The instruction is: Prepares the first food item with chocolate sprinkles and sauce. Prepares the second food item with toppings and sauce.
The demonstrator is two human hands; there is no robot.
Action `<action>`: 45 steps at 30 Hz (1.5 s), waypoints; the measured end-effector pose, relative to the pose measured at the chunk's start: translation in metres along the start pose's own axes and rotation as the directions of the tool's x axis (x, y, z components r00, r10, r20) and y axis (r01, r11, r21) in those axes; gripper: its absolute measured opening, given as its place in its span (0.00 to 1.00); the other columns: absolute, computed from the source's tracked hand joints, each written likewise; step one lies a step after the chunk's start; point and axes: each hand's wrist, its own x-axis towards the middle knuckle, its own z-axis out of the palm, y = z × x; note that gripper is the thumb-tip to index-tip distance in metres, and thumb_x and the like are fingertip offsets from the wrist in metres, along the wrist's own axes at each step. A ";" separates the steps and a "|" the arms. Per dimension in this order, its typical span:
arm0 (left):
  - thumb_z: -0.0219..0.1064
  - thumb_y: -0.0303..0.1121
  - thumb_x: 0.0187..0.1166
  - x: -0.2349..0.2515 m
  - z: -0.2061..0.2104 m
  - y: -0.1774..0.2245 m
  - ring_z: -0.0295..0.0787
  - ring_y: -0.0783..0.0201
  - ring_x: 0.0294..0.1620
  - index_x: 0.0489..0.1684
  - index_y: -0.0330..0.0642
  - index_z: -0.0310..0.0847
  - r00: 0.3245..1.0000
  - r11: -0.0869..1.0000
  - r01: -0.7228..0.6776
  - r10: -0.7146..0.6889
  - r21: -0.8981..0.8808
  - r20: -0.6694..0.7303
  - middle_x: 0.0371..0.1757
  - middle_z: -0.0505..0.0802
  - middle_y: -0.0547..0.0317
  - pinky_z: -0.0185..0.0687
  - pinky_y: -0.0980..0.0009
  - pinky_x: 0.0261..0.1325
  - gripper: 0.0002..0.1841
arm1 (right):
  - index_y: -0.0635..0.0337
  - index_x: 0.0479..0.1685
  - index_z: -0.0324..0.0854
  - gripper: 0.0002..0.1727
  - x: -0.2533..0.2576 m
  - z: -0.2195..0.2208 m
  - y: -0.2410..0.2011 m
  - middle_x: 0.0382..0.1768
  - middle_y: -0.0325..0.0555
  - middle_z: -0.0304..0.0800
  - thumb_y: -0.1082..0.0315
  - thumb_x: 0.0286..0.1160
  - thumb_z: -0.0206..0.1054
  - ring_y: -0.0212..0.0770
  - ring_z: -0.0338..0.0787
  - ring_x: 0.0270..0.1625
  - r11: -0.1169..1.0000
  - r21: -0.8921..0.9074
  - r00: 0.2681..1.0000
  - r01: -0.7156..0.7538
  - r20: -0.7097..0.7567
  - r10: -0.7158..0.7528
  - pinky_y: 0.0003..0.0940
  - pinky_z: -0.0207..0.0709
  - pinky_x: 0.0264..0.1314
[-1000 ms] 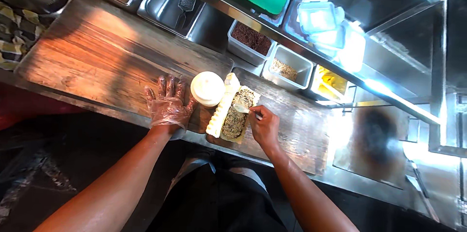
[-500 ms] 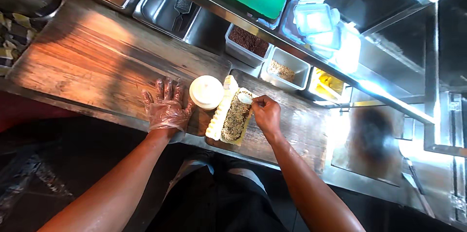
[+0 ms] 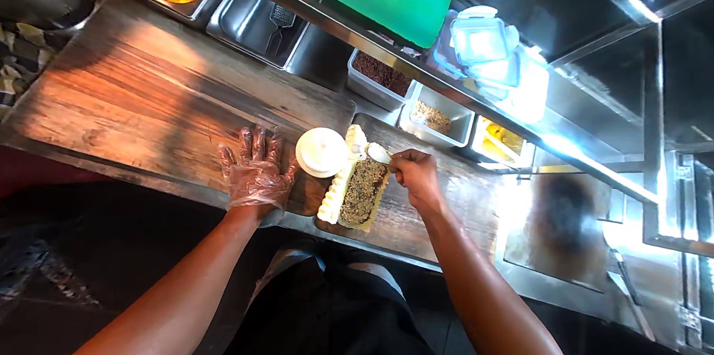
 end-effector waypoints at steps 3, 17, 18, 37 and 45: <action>0.47 0.72 0.76 0.001 0.001 -0.004 0.36 0.46 0.98 0.94 0.61 0.57 1.000 0.999 -0.022 0.021 -0.033 -0.011 0.97 0.54 0.55 0.22 0.27 0.89 0.44 | 0.67 0.44 0.87 0.05 0.002 -0.028 -0.024 0.24 0.44 0.89 0.75 0.76 0.68 0.28 0.75 0.15 0.985 0.166 0.999 -0.043 0.039 0.037 0.22 0.68 0.15; 0.60 0.38 0.85 -0.100 -0.012 0.047 0.93 0.73 0.48 0.44 0.35 0.90 0.966 0.384 0.087 -0.256 -0.919 -0.015 0.43 0.97 0.60 0.88 0.70 0.60 0.16 | 0.52 0.64 0.90 0.19 0.051 -0.052 -0.029 0.62 0.50 0.92 0.70 0.82 0.57 0.54 0.86 0.70 0.462 -0.739 0.771 0.491 0.122 -0.624 0.59 0.75 0.75; 0.57 0.37 0.87 -0.103 -0.008 0.054 0.93 0.70 0.49 0.47 0.34 0.90 0.961 0.263 0.119 -0.272 -0.957 0.045 0.44 0.96 0.58 0.89 0.68 0.60 0.17 | 0.53 0.65 0.89 0.20 0.038 -0.042 -0.023 0.63 0.48 0.91 0.73 0.81 0.57 0.52 0.85 0.71 0.525 -0.641 0.787 0.559 0.211 -0.580 0.55 0.76 0.76; 0.56 0.64 0.83 -0.095 -0.008 0.101 0.86 0.61 0.69 0.76 0.50 0.76 0.985 -0.202 0.174 0.024 -0.964 0.173 0.67 0.89 0.58 0.83 0.55 0.72 0.32 | 0.47 0.56 0.94 0.16 0.012 0.006 0.035 0.59 0.41 0.92 0.69 0.81 0.61 0.48 0.85 0.66 0.459 -0.553 0.652 0.696 0.216 -0.727 0.51 0.79 0.63; 0.66 0.53 0.80 -0.092 -0.007 0.106 0.88 0.62 0.62 0.70 0.48 0.80 0.986 0.028 0.155 0.054 -0.988 0.156 0.60 0.91 0.56 0.86 0.58 0.64 0.25 | 0.51 0.43 0.93 0.09 0.000 0.011 0.040 0.41 0.44 0.91 0.61 0.79 0.67 0.50 0.87 0.53 0.499 -0.526 0.643 0.689 0.127 -0.755 0.49 0.80 0.54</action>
